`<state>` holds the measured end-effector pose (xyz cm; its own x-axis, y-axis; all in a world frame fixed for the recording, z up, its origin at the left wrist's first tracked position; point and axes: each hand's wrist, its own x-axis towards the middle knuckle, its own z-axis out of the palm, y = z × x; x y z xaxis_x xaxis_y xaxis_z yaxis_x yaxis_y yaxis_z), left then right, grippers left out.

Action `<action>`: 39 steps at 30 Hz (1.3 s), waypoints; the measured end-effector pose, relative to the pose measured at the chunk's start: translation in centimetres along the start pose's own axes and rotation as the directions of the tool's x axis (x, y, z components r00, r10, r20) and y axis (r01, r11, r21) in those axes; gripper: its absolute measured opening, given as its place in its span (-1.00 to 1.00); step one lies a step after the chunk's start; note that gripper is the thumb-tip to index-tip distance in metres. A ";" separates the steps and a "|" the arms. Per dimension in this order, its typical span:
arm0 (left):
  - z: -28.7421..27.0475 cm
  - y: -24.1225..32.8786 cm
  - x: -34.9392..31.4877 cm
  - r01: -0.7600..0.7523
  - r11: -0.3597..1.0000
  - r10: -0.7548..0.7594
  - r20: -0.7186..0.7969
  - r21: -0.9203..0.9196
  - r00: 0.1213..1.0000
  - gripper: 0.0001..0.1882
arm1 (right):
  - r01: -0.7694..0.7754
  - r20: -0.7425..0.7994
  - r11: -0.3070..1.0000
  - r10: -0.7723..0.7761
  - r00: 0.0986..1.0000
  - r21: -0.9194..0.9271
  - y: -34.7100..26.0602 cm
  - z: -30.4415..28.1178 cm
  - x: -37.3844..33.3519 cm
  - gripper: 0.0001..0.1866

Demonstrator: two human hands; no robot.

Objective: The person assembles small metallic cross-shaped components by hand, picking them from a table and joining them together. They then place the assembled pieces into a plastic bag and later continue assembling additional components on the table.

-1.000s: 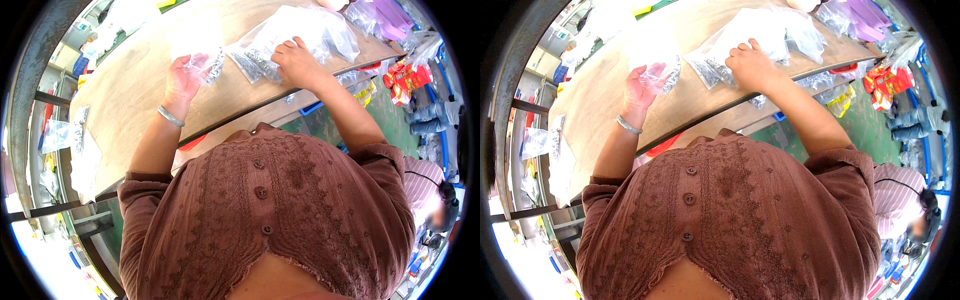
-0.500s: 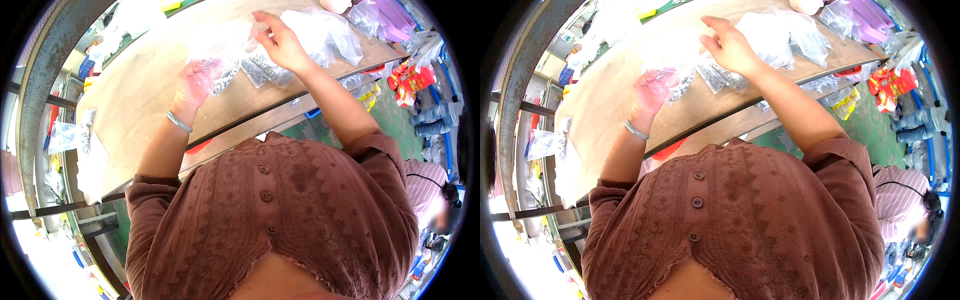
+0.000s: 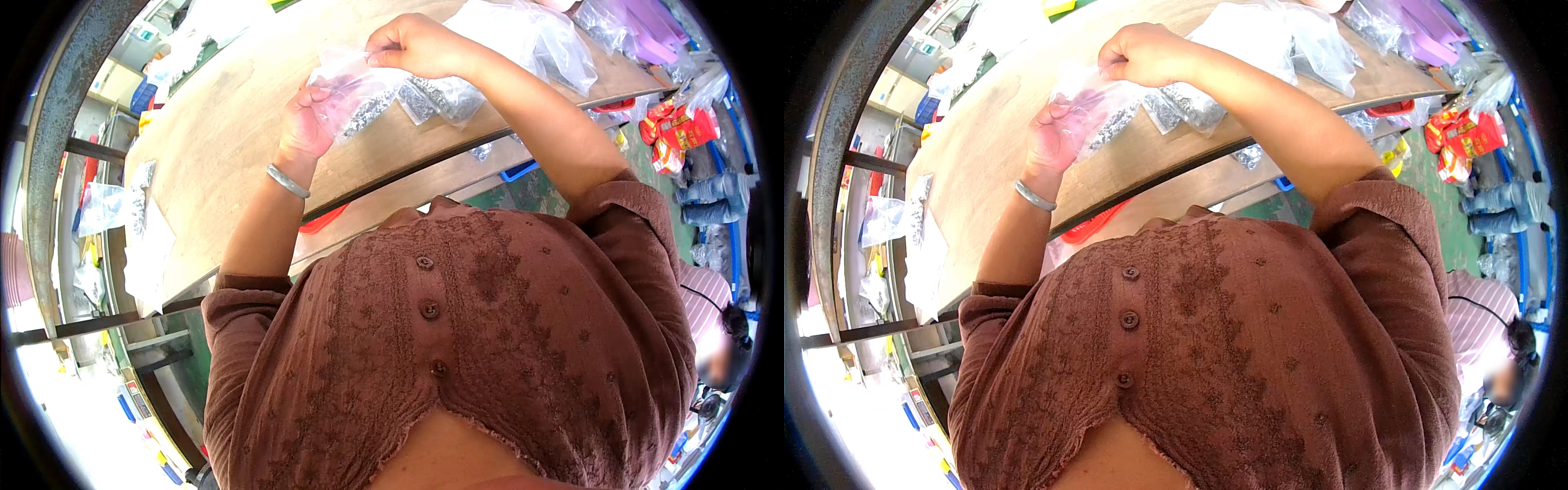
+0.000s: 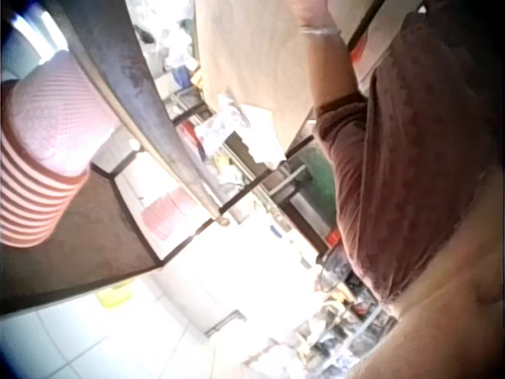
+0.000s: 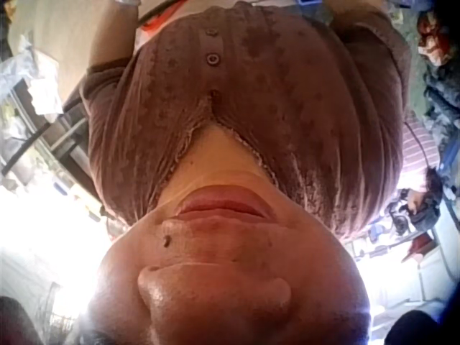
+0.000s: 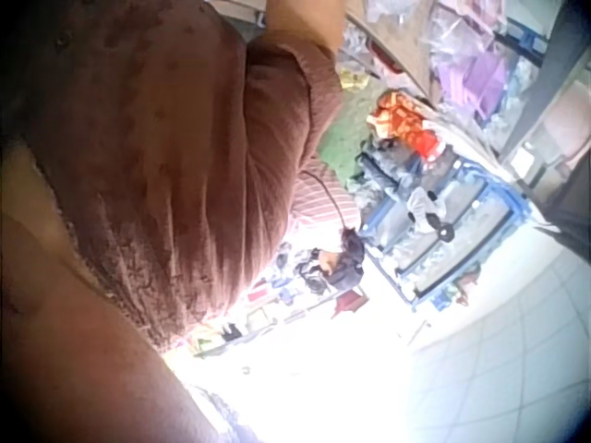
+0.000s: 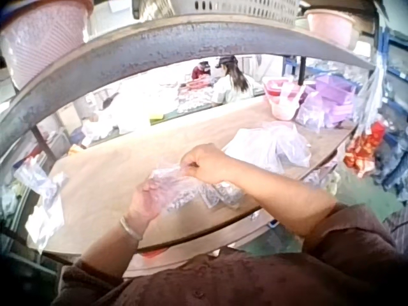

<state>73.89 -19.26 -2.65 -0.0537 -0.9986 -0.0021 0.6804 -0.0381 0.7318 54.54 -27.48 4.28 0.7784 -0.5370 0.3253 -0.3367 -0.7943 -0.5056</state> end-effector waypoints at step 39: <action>8.6 0.2 -6.6 0.257 0.754 -0.578 0.424 0.604 0.697 -0.58 | 0.278 -0.415 0.896 -0.119 0.902 0.346 -12.9 -1.4 -14.2 -0.73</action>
<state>68.10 -12.30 3.39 -0.7406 -0.6582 -0.1353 0.0576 -0.2627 0.9632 47.08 -10.01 7.24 0.5224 -0.5076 0.6852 0.0979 -0.7625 -0.6395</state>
